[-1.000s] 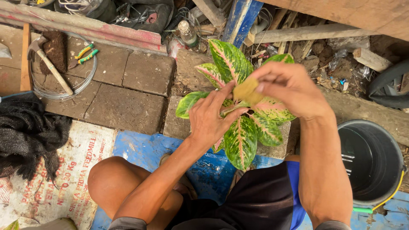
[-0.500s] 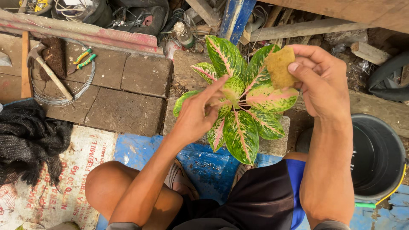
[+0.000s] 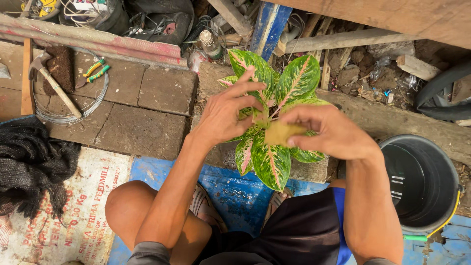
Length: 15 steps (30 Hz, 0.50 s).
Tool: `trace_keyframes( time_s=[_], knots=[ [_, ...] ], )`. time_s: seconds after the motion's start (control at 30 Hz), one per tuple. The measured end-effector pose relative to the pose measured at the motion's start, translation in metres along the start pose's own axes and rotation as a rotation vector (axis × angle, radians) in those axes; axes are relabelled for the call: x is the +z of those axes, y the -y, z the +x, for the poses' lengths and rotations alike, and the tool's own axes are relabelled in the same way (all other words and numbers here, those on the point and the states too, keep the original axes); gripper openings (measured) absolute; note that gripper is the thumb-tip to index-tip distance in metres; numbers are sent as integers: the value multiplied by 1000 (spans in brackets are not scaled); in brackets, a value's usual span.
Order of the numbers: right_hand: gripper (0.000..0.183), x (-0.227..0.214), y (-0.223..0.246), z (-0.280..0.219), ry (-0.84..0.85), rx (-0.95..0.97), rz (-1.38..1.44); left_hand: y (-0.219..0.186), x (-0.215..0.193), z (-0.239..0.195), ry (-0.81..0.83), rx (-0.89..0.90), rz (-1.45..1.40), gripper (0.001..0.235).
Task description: The person wipes the leaves of a potted Aglaonema plant using a yellow sponge. They systematically clean each leaf, dipping the sponge into a bucket of water periodically to rinse it.
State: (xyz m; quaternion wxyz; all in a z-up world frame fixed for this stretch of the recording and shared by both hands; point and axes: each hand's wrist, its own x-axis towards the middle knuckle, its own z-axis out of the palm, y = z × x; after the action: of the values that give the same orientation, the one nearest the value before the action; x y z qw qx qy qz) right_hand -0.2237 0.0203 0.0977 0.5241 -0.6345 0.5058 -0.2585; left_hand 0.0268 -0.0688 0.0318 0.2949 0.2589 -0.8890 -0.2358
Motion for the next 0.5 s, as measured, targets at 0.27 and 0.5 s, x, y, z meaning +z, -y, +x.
trace_keyframes(
  time_s=[0.27, 0.5],
  knots=[
    [28, 17, 8, -4, -105, -233, -432, 1, 10, 12, -83, -165, -229, 15],
    [22, 36, -20, 21, -308, -322, -668, 3, 23, 17, -111, -298, -443, 24]
  ],
)
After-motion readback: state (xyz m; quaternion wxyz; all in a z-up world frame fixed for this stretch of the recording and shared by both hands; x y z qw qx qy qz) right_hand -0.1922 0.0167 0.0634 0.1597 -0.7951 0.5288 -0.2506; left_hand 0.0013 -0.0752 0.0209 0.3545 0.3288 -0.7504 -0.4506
